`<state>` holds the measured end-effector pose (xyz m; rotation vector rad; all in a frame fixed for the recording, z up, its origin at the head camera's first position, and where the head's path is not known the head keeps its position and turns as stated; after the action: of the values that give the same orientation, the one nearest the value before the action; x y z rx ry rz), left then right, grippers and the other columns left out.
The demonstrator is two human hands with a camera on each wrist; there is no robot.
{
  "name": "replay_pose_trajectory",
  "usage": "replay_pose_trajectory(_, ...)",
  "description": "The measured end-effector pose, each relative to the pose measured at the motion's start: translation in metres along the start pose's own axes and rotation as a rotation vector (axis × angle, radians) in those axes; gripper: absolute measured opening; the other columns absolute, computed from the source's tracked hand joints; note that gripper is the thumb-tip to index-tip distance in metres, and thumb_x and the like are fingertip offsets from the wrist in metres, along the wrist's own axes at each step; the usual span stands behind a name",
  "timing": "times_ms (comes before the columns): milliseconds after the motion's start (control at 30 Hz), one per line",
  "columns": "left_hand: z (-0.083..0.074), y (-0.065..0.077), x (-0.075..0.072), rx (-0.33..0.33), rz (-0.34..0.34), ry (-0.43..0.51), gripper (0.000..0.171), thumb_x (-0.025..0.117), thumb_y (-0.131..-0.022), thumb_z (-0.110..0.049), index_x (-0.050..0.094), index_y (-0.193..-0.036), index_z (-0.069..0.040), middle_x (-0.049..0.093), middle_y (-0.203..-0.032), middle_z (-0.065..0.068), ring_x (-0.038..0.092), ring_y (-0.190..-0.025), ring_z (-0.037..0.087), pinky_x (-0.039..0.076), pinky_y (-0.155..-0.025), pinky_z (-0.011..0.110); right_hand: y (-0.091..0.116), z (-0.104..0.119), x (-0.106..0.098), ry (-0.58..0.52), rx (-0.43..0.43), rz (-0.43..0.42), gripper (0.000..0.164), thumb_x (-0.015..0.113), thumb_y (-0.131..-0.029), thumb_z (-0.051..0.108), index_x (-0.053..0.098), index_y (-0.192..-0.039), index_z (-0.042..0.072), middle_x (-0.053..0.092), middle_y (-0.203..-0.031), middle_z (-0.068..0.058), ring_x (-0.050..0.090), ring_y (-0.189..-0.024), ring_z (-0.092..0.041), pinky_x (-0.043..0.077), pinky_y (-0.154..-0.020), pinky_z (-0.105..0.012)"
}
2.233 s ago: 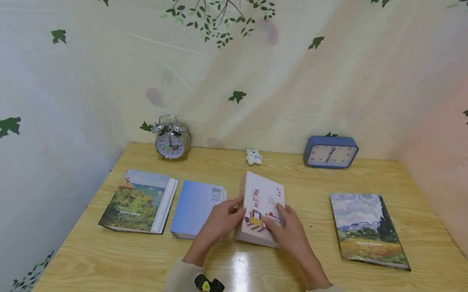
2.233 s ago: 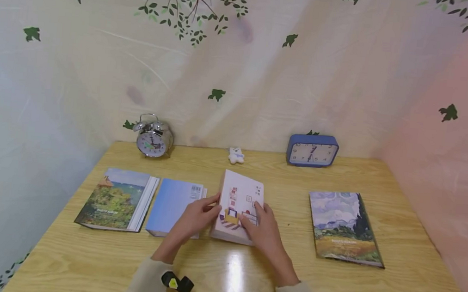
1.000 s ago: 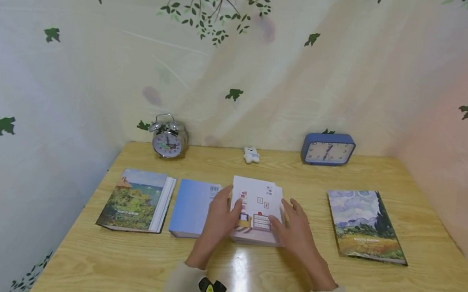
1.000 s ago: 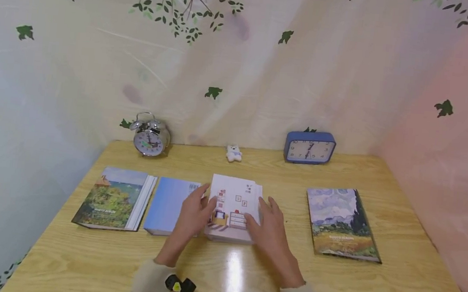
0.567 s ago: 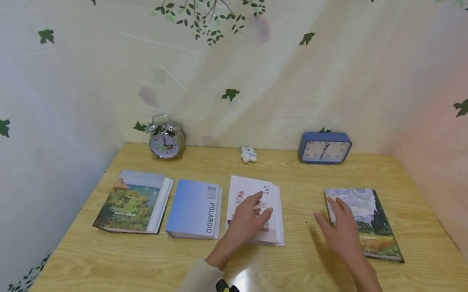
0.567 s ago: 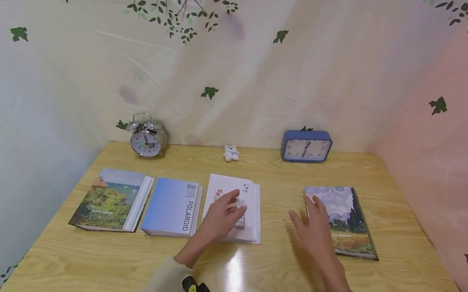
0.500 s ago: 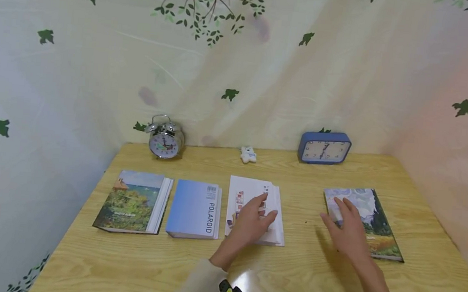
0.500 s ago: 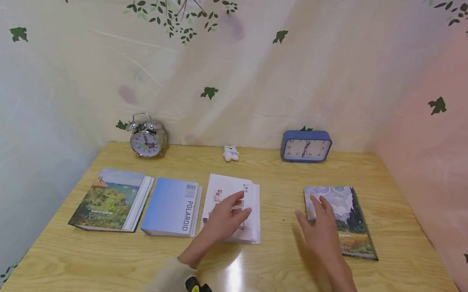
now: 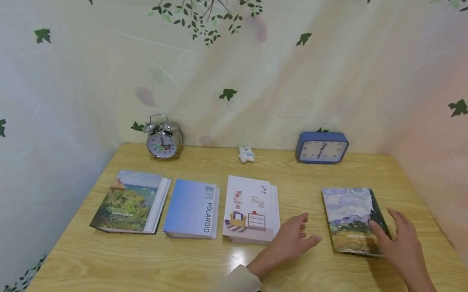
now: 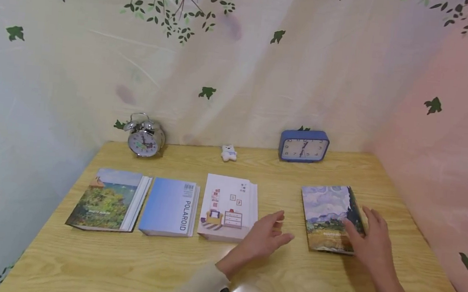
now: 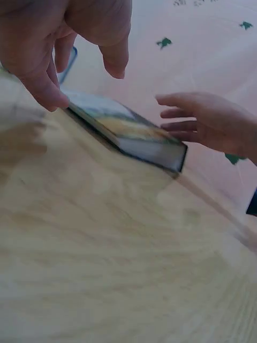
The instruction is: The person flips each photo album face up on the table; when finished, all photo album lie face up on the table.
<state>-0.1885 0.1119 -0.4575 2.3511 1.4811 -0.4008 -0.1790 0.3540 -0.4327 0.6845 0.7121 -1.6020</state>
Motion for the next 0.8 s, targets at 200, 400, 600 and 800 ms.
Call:
replay_pose_trajectory(200, 0.001, -0.015, 0.039, -0.025, -0.025, 0.019, 0.064, 0.069, -0.088, -0.025, 0.041, -0.144, -0.008, 0.058, -0.127, 0.006, 0.064, -0.103, 0.012, 0.053, -0.081, 0.019, -0.001, -0.023, 0.004, -0.032, 0.063, 0.181, 0.083, 0.040, -0.101, 0.042, -0.005, -0.148, -0.011, 0.006, -0.145, -0.046, 0.027, -0.119, -0.068, 0.034, -0.089, -0.073)
replay_pose_trajectory(400, -0.005, -0.027, 0.058, 0.055, -0.054, -0.101, 0.058, 0.068, -0.088, -0.021, 0.045, -0.139, -0.005, 0.058, -0.118, 0.004, 0.059, -0.092, 0.001, 0.049, -0.075, 0.014, -0.001, -0.040, 0.012, 0.008, 0.128, 0.269, 0.086, 0.032, -0.101, 0.050, -0.003, -0.147, -0.013, 0.013, -0.142, -0.048, 0.028, -0.121, -0.066, 0.036, -0.090, -0.070)
replay_pose_trajectory(600, -0.013, -0.028, 0.064, 0.123, -0.099, -0.270, 0.060, 0.065, -0.089, -0.019, 0.042, -0.144, -0.008, 0.053, -0.130, 0.003, 0.054, -0.093, 0.000, 0.046, -0.080, 0.012, -0.003, -0.047, 0.010, 0.104, 0.127, 0.206, 0.075, 0.026, -0.103, 0.047, 0.017, -0.145, -0.015, 0.028, -0.136, -0.047, 0.037, -0.118, -0.062, 0.041, -0.085, -0.066)
replay_pose_trajectory(800, -0.014, -0.027, 0.064, 0.158, -0.115, -0.307, 0.056, 0.064, -0.091, -0.018, 0.044, -0.143, -0.010, 0.053, -0.129, 0.003, 0.056, -0.092, 0.000, 0.045, -0.077, 0.009, -0.002, -0.051, 0.006, 0.102, 0.178, 0.143, 0.068, 0.025, -0.103, 0.043, 0.025, -0.145, -0.011, 0.032, -0.135, -0.045, 0.038, -0.114, -0.062, 0.042, -0.082, -0.064)
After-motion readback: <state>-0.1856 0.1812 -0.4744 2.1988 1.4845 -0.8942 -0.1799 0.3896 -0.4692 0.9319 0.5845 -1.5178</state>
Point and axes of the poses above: each hand's wrist, its own y-axis away from the middle knuckle, its own x-axis out of the palm, z = x × y, the point moved 7 cm from there along -y, towards the middle knuckle
